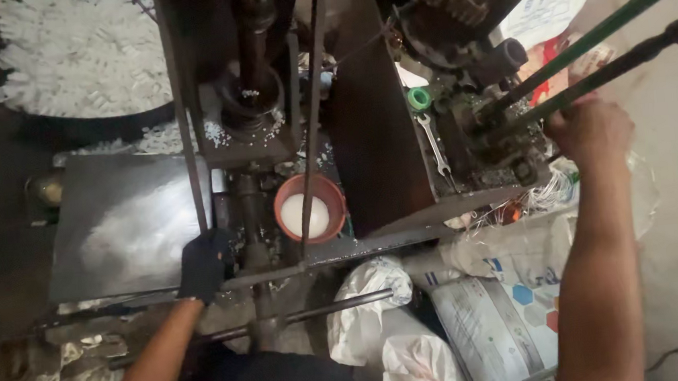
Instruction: The person operates a manual machine by repeatedly inserting a metal mold into a hopper, pulling a lever to activate the press, and removing the mold. The person also adjusts a green lever on the machine and handles a red bowl containing white granules.
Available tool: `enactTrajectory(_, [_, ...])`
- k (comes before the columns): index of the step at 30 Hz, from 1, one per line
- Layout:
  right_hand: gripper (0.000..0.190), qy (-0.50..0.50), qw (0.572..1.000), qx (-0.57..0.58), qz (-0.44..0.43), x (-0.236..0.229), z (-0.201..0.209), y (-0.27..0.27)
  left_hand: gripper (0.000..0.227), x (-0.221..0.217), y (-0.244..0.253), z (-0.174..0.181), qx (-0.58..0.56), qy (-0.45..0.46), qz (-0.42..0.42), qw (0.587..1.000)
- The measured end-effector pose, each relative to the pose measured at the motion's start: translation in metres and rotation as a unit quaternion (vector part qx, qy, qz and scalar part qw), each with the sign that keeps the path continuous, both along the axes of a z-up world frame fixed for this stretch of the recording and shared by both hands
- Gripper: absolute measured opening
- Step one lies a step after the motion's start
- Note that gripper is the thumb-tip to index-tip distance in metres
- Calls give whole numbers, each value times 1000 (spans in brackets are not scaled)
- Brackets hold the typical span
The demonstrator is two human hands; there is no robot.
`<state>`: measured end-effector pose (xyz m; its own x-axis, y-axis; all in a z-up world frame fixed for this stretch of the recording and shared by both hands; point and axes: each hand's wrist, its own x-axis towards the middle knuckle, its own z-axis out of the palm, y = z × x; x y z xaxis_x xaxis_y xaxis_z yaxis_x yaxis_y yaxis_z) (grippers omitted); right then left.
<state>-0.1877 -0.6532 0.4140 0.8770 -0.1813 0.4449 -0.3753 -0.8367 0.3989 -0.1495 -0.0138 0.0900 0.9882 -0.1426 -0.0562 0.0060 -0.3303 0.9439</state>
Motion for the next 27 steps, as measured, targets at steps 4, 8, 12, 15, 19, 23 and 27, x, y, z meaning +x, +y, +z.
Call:
enactTrajectory(4, [31, -229, 972, -5, 49, -82, -31, 53, 30, -2, -3, 9, -9, 34, 20, 999])
enactTrajectory(8, [36, -348, 937, -18, 7, -80, -44, 66, 38, -13, 5, 3, -101, -13, -12, 995])
enactTrajectory(12, [29, -380, 924, 12, 44, -74, -44, 61, 52, -25, 54, -18, 129, 185, -44, 973])
enactTrajectory(15, [31, -395, 917, 31, 50, -75, -46, 64, 58, -34, 112, -44, 268, 96, -282, 916])
enactTrajectory(19, [28, -404, 913, 30, 51, -70, -42, 68, 45, -69, 153, -76, 495, 176, -411, 746])
enactTrajectory(23, [37, -368, 922, 103, 57, -71, -37, 64, 38, -89, 156, -86, 557, 155, -313, 753])
enactTrajectory(27, [41, -443, 860, 196, 161, -95, -92, 92, 35, -69, 160, -83, 519, 109, -432, 730])
